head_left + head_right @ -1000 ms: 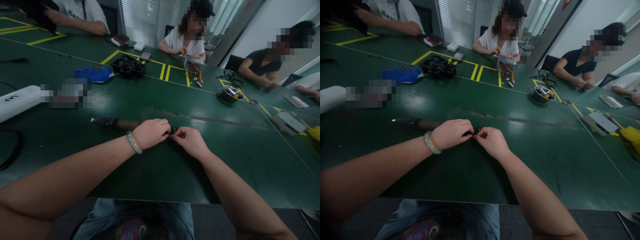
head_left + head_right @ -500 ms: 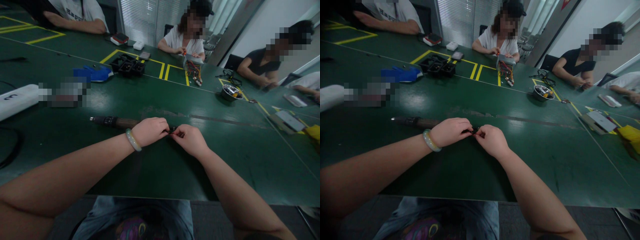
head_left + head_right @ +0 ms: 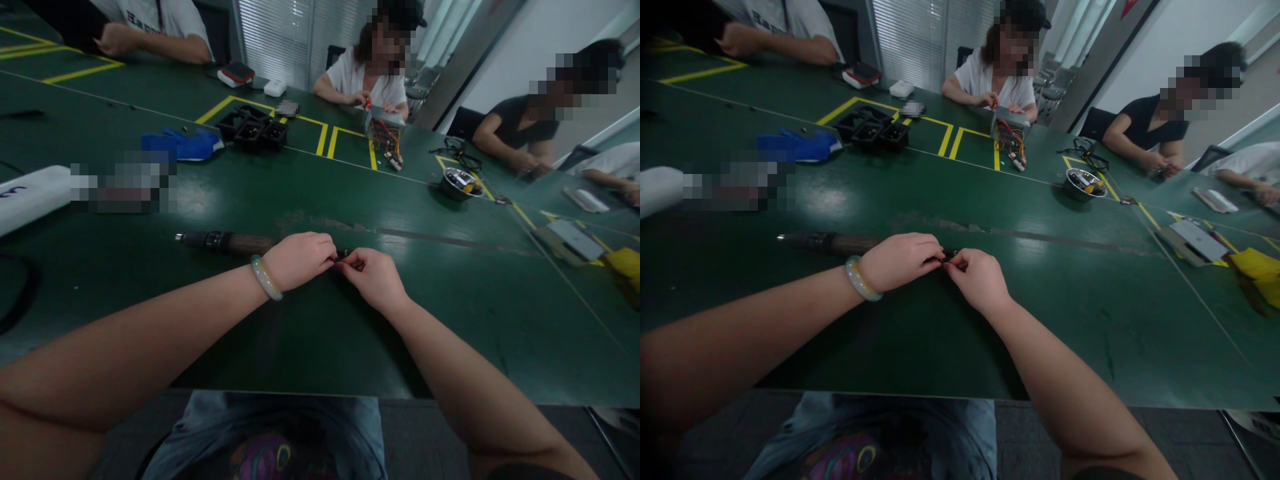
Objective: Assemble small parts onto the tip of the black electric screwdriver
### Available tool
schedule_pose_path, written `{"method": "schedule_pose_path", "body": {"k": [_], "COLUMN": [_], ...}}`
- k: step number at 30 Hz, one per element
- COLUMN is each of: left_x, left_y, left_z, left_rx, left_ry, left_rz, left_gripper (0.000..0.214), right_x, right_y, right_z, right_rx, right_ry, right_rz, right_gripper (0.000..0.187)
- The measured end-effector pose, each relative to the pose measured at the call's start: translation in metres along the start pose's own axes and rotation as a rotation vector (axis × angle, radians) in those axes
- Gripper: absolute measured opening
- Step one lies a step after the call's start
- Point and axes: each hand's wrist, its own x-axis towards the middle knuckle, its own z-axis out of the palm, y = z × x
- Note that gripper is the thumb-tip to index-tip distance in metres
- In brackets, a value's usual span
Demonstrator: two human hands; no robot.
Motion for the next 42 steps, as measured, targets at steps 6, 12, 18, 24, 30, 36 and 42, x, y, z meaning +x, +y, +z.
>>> {"method": "schedule_pose_path", "body": {"k": [6, 12, 18, 24, 30, 36, 42], "left_x": [0.001, 0.000, -0.001, -0.001, 0.000, 0.000, 0.000], "left_y": [0.003, 0.001, 0.001, -0.001, -0.001, -0.003, -0.004], "left_z": [-0.001, 0.003, 0.005, 0.007, 0.005, 0.006, 0.006], "left_rx": [0.035, 0.058, 0.080, 0.011, -0.017, -0.026, -0.044], "left_ry": [0.000, 0.022, 0.068, 0.092, 0.092, 0.093, 0.081], "left_rz": [-0.017, -0.005, 0.024, 0.002, -0.021, -0.023, 0.008], "left_gripper": [0.019, 0.022, 0.023, 0.021, 0.021, 0.021, 0.021], "right_x": [0.003, 0.005, 0.007, 0.009, 0.012, 0.011, 0.010], "right_y": [0.006, 0.010, 0.013, 0.017, 0.020, 0.019, 0.016], "right_z": [0.005, 0.005, 0.004, 0.007, 0.009, 0.007, 0.007], "right_rx": [0.066, 0.044, 0.015, 0.062, 0.051, 0.052, 0.059], "right_ry": [-0.003, 0.009, 0.034, 0.128, 0.112, 0.060, 0.048], "right_rz": [0.048, -0.007, -0.059, -0.144, -0.181, -0.236, -0.278], "right_gripper": [0.017, 0.011, 0.008, 0.005, 0.008, 0.009, 0.011]}}
